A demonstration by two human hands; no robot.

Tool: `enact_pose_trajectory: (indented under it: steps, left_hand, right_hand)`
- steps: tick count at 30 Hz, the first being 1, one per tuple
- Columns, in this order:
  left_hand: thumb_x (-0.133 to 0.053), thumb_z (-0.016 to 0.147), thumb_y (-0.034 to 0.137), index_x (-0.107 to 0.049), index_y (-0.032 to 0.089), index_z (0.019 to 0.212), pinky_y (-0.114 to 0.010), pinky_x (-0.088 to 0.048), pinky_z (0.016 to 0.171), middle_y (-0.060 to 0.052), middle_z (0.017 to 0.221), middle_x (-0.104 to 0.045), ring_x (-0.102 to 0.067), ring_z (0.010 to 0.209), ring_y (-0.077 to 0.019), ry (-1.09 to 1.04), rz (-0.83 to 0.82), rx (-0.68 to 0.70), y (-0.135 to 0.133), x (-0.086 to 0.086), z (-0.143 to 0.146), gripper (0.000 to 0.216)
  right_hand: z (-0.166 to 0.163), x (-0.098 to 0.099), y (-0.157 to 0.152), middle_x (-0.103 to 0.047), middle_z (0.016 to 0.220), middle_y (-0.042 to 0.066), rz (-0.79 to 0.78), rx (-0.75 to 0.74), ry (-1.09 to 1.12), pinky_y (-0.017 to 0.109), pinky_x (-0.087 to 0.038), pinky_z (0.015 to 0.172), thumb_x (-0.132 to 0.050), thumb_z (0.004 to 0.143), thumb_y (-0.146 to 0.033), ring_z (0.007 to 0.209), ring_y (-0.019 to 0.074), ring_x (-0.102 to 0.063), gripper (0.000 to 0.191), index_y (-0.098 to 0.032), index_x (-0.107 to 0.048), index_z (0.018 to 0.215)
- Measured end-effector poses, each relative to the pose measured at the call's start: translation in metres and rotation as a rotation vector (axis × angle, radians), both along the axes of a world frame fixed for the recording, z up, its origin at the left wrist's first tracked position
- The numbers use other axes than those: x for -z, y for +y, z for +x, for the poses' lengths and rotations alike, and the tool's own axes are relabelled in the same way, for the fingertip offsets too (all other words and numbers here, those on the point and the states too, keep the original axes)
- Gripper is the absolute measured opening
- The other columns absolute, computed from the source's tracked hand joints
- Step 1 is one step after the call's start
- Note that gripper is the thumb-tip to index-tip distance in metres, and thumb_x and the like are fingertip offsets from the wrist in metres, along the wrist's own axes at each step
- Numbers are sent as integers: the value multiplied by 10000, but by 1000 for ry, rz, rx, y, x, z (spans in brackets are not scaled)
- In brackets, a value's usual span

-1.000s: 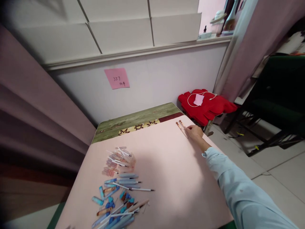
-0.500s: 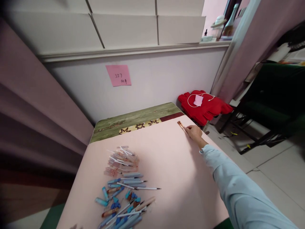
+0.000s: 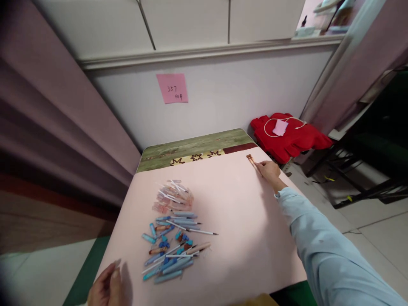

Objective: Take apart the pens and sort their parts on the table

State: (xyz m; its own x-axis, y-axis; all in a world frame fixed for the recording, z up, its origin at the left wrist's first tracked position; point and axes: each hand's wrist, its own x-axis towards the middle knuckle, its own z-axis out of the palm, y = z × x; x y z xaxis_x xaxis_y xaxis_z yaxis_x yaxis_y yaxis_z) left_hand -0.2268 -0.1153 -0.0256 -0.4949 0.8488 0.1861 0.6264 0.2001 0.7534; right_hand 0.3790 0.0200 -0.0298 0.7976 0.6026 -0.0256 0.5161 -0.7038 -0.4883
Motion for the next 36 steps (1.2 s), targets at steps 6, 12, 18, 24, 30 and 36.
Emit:
enact_pose_trajectory:
  steps: [6, 12, 18, 24, 30, 36]
  left_hand:
    - [-513, 847, 482, -609, 154, 1176, -477, -388, 1071, -134, 1212, -624, -549, 1179, -311, 26, -15, -10, 0, 3, -5, 474]
    - [-504, 842, 472, -628, 168, 1137, -493, -404, 1050, -126, 1169, -639, -563, 1153, -317, 85, -32, -21, 1, -6, 2, 441]
    - [-496, 848, 480, -626, 159, 1129, -496, -405, 1042, -138, 1176, -640, -561, 1153, -330, 140, -43, -7, 2, -5, -1, 446]
    - [-516, 833, 466, -643, 173, 1085, -492, -430, 1014, -115, 1111, -652, -582, 1096, -320, 149, -51, -24, 4, -4, -1, 406]
    - [-508, 859, 443, -630, 169, 1098, -453, -442, 992, -108, 1115, -647, -580, 1085, -281, 131, 25, -4, 0, -2, 6, 384]
    - [-503, 895, 385, -620, 166, 1093, -410, -439, 989, -102, 1098, -641, -574, 1073, -244, 123, 100, -2, -3, 10, 6, 318]
  right_hand:
    - [-1, 1, -3, -748, 819, 99, 18, -10, 1, 302, -417, 624, -615, 767, -543, 757, 248, -654, 420, -216, -799, 955]
    - [-4, 1, -1, -744, 775, 73, 24, -3, 30, 302, -402, 605, -610, 765, -536, 720, 237, -639, 379, -244, -802, 911]
    - [-1, 3, -1, -749, 832, 83, 46, -14, 42, 292, -403, 620, -615, 756, -540, 767, 229, -638, 391, -233, -800, 912]
    - [-2, 3, -1, -740, 820, 93, 69, -14, 47, 303, -423, 647, -615, 750, -553, 775, 240, -639, 406, -224, -796, 907]
    - [0, -5, -11, -727, 838, 138, 84, -49, 53, 364, -437, 678, -606, 781, -522, 770, 271, -630, 422, -164, -782, 919]
    - [-41, -12, -19, -663, 1114, 142, 387, -36, 19, 398, -470, 843, -456, 899, -444, 918, 238, -625, 492, -142, -592, 1263]
